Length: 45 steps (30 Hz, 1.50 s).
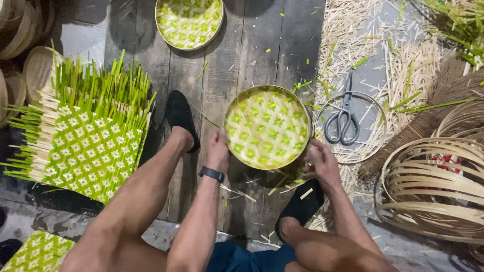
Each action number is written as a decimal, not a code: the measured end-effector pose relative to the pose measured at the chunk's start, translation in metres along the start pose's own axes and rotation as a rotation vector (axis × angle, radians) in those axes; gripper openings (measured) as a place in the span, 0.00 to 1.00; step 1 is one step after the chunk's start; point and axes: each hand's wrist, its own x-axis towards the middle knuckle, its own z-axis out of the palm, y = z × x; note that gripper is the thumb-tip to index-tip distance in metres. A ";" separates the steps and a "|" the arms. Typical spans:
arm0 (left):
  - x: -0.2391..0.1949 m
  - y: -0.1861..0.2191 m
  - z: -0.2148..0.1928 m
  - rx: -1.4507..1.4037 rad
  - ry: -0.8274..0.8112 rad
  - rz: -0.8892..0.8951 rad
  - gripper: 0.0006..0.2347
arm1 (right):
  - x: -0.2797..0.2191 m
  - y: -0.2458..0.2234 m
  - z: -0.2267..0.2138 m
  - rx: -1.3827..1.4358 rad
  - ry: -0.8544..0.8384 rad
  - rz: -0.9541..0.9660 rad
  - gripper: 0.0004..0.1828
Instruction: The person trims the edges of woven bamboo mats to fit circular frames. They place a mat on a wooden block, position a circular frame, and use shears to cut the excess material flush with the frame. The finished pieces are stacked nearby.
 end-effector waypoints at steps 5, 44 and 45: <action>-0.017 0.015 0.015 0.531 0.045 0.045 0.18 | -0.001 -0.014 0.015 -0.031 -0.024 -0.042 0.43; 0.070 0.071 0.006 1.271 -0.915 1.439 0.18 | 0.022 0.027 -0.062 -0.418 0.201 -0.302 0.21; 0.103 0.090 0.003 1.320 -0.837 1.309 0.17 | 0.016 0.036 -0.071 -0.517 0.198 -0.263 0.21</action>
